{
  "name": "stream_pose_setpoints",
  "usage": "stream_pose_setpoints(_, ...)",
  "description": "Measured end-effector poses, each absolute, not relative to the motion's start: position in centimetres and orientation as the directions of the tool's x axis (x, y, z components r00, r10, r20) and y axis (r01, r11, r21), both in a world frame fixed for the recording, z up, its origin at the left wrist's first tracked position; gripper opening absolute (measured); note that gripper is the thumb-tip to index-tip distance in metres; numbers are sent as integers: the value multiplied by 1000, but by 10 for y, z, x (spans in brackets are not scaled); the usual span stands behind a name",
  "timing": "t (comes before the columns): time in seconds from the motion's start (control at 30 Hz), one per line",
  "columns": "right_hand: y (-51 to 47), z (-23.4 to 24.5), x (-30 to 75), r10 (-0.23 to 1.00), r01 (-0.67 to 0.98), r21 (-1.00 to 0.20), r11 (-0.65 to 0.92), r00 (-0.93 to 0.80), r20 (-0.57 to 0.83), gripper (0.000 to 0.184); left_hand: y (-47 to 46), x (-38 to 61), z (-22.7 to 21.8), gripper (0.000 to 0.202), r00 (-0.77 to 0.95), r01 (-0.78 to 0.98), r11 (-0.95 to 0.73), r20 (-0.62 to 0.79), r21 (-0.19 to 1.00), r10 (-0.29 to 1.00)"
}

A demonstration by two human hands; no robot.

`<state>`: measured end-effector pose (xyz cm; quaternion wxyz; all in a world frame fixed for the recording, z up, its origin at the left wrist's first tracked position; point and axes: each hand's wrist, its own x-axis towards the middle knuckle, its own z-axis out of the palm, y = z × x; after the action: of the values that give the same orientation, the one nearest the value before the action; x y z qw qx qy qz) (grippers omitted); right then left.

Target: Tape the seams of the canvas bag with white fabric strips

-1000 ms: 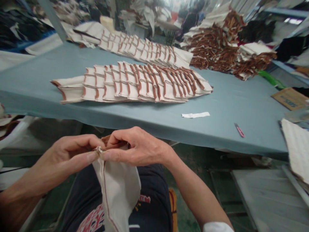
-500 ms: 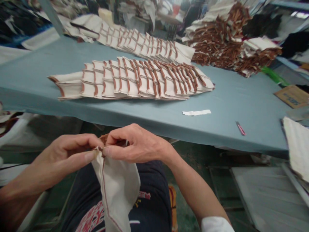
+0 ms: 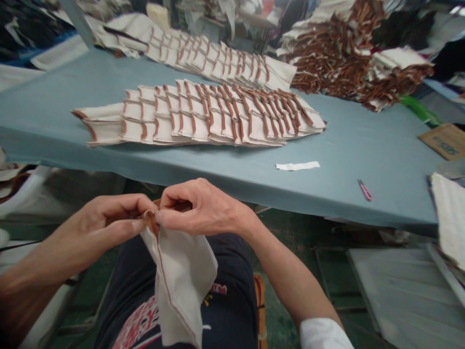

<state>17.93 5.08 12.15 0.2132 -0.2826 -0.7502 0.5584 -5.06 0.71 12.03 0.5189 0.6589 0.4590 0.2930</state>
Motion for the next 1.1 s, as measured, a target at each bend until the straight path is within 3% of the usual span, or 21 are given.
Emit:
stream_pose_setpoints(0.37, 65, 113, 173, 618, 206, -914, 349, -784, 59, 19, 18, -66, 113, 38, 515, 346, -21, -171, 938, 840)
stream_pose_setpoints(0.57, 45, 123, 167, 836, 324, -866, 380, -521, 171, 17, 6, -60, 113, 37, 268, 376, -137, 34, 916, 963)
stream_pose_setpoints(0.73, 22, 114, 158, 901, 478, -861, 173, -429, -57, 24, -7, -49, 102, 35, 56, 475, -142, 132, 868, 990)
stream_pose_setpoints(0.83, 15, 103, 151, 920, 469, -880, 75, -373, -121, 21, -13, -44, 91, 35, -37, 515, -94, 131, 852, 991)
stream_pose_setpoints(0.93, 7, 91, 149, 936, 388, -921, 16, -330, -123, 7, -21, -43, 77, 36, -90, 471, -37, 90, 882, 992)
stream_pose_setpoints(1.1, -12, 70, 152, 955, 329, -944, 35, -289, -65, 19, -34, -44, 47, 46, -96, 189, 153, -136, 970, 986)
